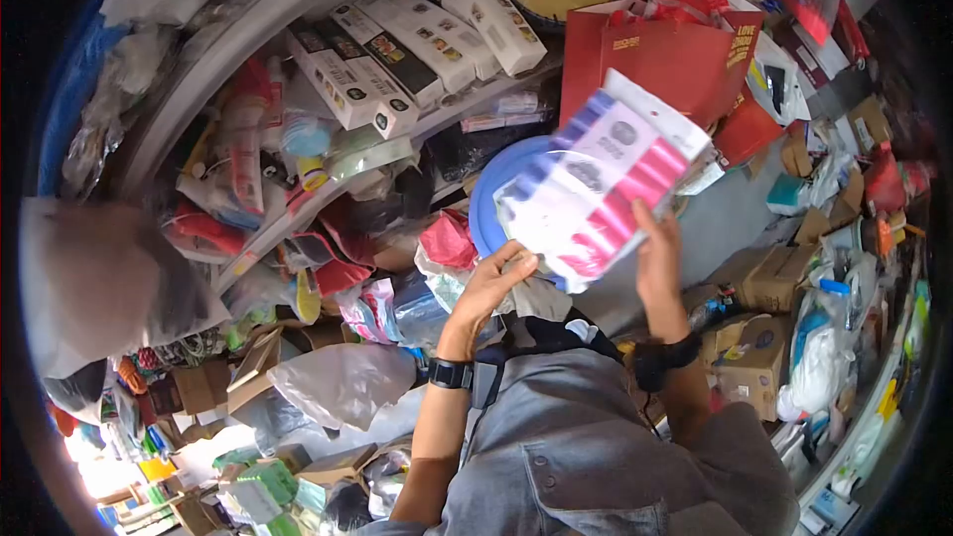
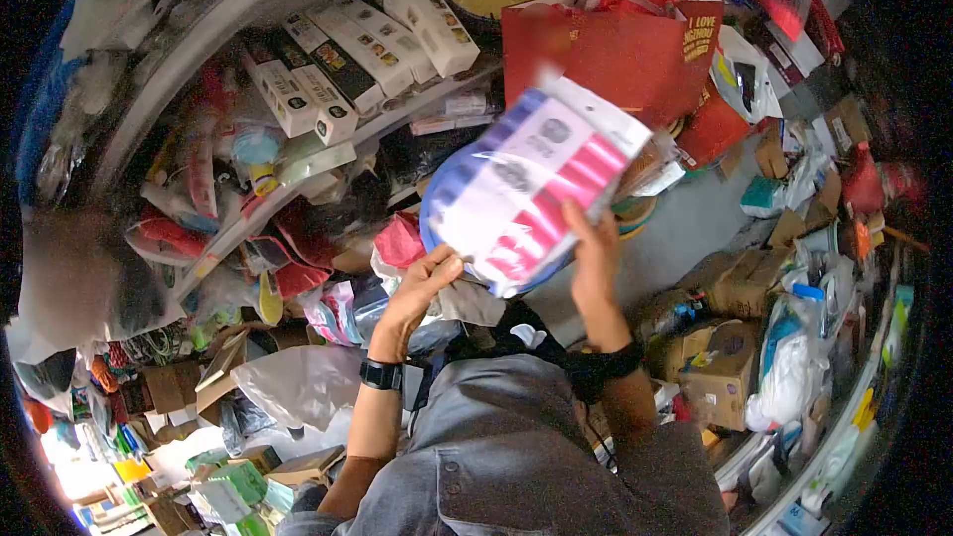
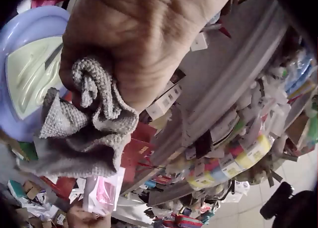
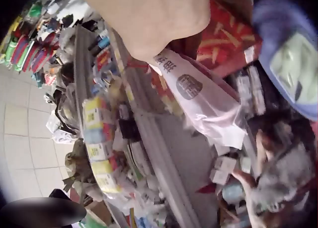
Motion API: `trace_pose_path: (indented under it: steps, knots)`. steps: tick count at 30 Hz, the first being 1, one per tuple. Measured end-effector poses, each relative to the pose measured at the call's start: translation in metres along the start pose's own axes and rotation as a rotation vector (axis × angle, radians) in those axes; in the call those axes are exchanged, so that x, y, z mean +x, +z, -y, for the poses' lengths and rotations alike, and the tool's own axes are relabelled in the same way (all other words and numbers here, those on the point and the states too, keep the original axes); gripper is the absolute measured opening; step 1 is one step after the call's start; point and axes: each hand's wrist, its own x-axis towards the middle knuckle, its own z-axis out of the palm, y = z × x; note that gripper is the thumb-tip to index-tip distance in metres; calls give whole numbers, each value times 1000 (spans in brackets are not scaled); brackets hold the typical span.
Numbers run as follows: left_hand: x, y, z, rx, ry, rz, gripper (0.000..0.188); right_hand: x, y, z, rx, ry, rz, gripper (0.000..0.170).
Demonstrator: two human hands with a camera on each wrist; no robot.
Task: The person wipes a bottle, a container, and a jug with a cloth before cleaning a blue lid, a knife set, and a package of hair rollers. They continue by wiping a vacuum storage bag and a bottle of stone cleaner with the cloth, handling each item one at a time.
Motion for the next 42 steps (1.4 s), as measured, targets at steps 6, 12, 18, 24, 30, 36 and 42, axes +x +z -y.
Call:
trace_pose_path:
  steps: [6,12,18,24,30,36,42]
  knots:
    - [2,-2,14,25,-24,74,48,38,-102,38,-243,-30,-390,50]
    - [2,-9,27,-5,-38,16,39,107,-157,41,-469,6,-520,42]
    - [3,-17,32,-27,-36,-58,37,181,-203,-23,-497,76,-428,38]
    - [8,-14,29,-52,-91,-112,36,174,-246,-38,-457,353,-282,66]
    - [17,-16,38,-75,-95,-81,34,166,-252,-66,-232,441,-113,66]
    - [13,-22,37,-70,-93,-133,35,164,-240,-68,-212,400,-177,65]
    - [4,-29,34,-59,-101,-183,37,151,-223,-47,-288,223,-395,48]
